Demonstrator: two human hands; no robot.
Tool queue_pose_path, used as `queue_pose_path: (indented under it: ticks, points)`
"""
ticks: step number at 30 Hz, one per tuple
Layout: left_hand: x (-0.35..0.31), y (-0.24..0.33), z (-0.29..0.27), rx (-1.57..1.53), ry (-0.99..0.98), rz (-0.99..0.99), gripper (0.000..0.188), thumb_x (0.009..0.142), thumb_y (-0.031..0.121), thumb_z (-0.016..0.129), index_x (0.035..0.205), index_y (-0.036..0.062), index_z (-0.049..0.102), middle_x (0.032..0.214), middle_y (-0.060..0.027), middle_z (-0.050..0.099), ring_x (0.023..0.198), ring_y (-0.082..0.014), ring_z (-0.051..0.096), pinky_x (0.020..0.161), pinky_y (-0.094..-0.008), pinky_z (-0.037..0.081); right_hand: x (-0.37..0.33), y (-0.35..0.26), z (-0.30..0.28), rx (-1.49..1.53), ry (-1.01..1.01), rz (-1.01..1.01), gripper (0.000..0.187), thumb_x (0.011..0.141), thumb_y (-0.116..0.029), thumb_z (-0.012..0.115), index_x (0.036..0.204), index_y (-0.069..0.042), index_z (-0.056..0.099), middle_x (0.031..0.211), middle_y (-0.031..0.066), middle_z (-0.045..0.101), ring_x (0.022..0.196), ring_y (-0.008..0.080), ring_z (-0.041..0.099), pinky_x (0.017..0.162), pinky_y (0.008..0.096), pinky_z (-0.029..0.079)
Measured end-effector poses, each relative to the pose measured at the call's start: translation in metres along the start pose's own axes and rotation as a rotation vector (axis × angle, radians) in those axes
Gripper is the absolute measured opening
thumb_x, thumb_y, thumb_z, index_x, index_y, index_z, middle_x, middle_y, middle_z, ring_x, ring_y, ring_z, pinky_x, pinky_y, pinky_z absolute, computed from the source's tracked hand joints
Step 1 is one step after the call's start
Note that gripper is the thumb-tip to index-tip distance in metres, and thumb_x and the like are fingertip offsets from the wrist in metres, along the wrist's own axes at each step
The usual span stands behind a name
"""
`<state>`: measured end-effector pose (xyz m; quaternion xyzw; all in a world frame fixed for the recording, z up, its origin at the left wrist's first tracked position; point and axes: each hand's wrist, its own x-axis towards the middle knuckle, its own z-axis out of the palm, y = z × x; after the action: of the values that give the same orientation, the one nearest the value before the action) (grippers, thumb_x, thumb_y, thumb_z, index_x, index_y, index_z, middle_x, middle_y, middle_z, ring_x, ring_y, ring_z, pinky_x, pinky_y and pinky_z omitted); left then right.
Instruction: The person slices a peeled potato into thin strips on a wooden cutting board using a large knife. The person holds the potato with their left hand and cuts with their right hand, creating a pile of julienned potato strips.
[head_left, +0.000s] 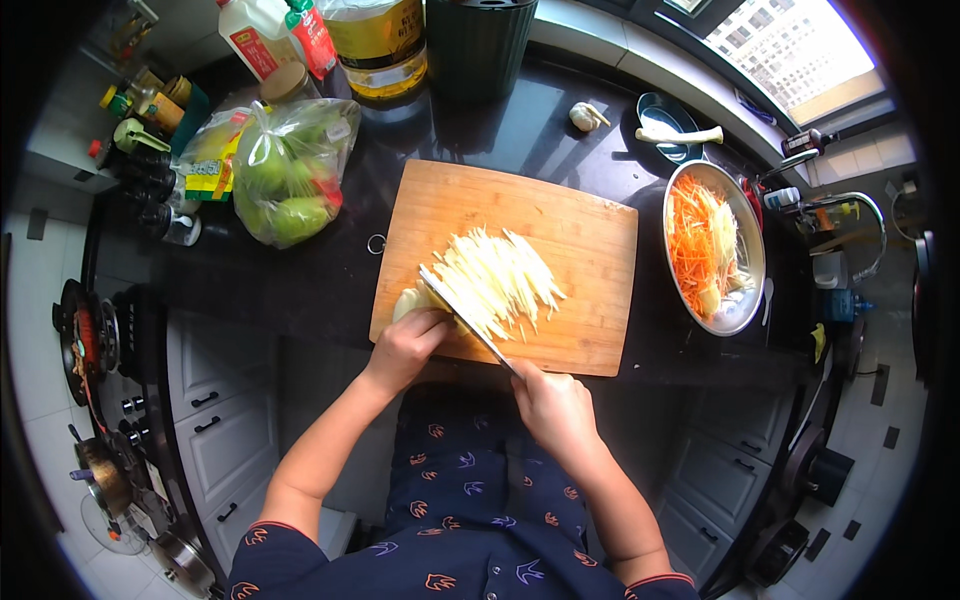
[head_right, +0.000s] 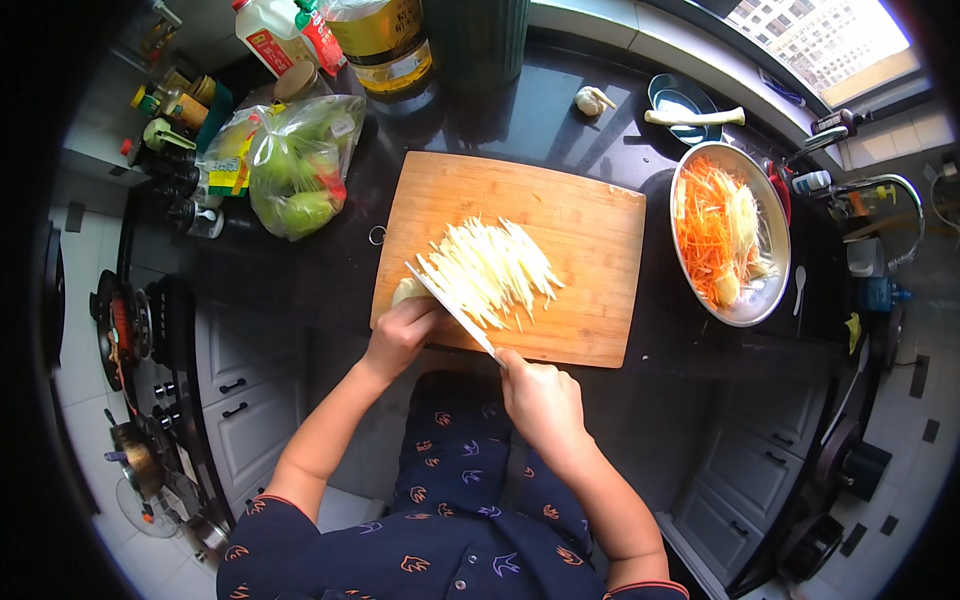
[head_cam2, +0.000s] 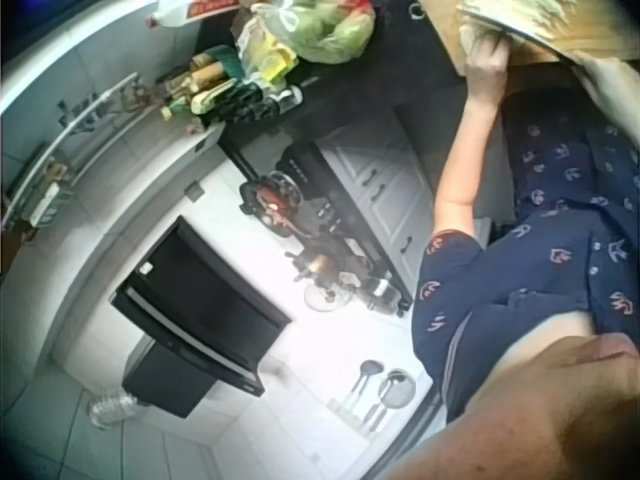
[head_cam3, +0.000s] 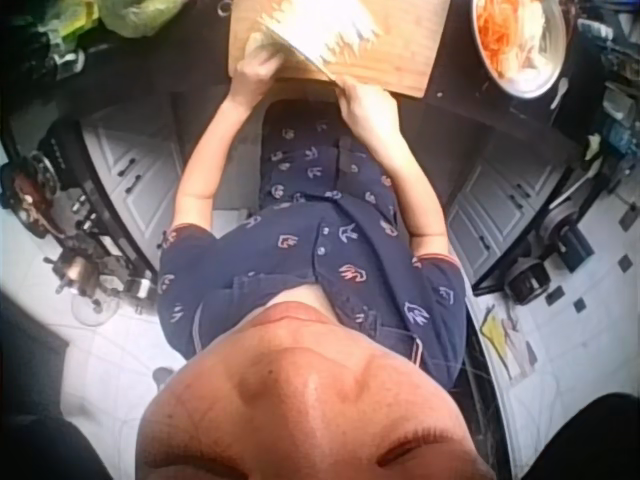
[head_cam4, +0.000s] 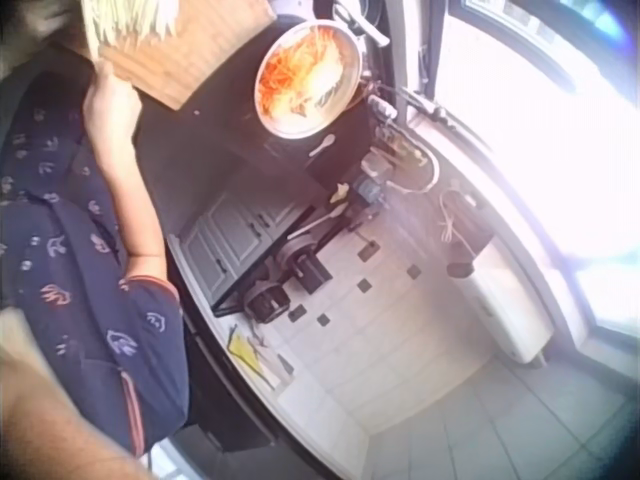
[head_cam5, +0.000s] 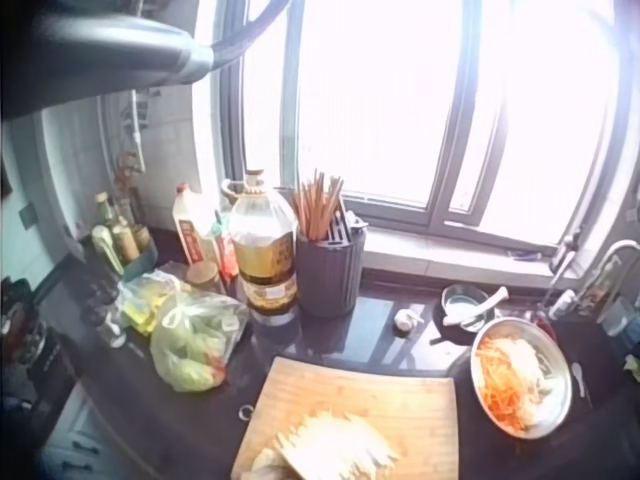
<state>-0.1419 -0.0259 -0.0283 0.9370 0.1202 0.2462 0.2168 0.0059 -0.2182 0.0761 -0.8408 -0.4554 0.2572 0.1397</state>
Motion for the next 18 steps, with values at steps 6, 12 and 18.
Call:
queue_pose_path:
  ticks: [6,12,18]
  points:
    - [0.000,-0.002,-0.002,0.009,-0.037,-0.016,0.013,0.080,0.003,0.067,0.092,0.0061,0.070,0.097,-0.0070,0.070,0.091,-0.0248,0.070,0.075,-0.0344,0.060,0.006,-0.013,0.014,-0.119,-0.025,0.043,0.013,0.096,-0.015,0.061,0.108,-0.010,0.065,0.068,0.0232,0.066,0.063,0.0444,0.067,0.058,0.0536,0.055]
    - [0.004,-0.001,-0.003,-0.023,-0.031,0.007,0.018,0.079,0.002,0.066,0.096,0.0059,0.071,0.099,-0.0070,0.070,0.092,-0.0245,0.070,0.075,-0.0344,0.060,0.031,-0.002,0.018,-0.005,0.067,-0.026,0.010,0.095,-0.015,0.061,0.099,-0.008,0.067,0.070,0.0223,0.067,0.066,0.0432,0.068,0.061,0.0522,0.056]
    - [0.002,-0.002,-0.002,-0.035,-0.027,0.003,0.017,0.081,0.003,0.068,0.097,0.0054,0.070,0.099,-0.0068,0.070,0.093,-0.0242,0.070,0.076,-0.0345,0.060,0.014,-0.008,-0.003,0.051,0.020,0.000,0.013,0.097,-0.018,0.062,0.104,-0.009,0.069,0.072,0.0221,0.068,0.069,0.0437,0.068,0.065,0.0521,0.055]
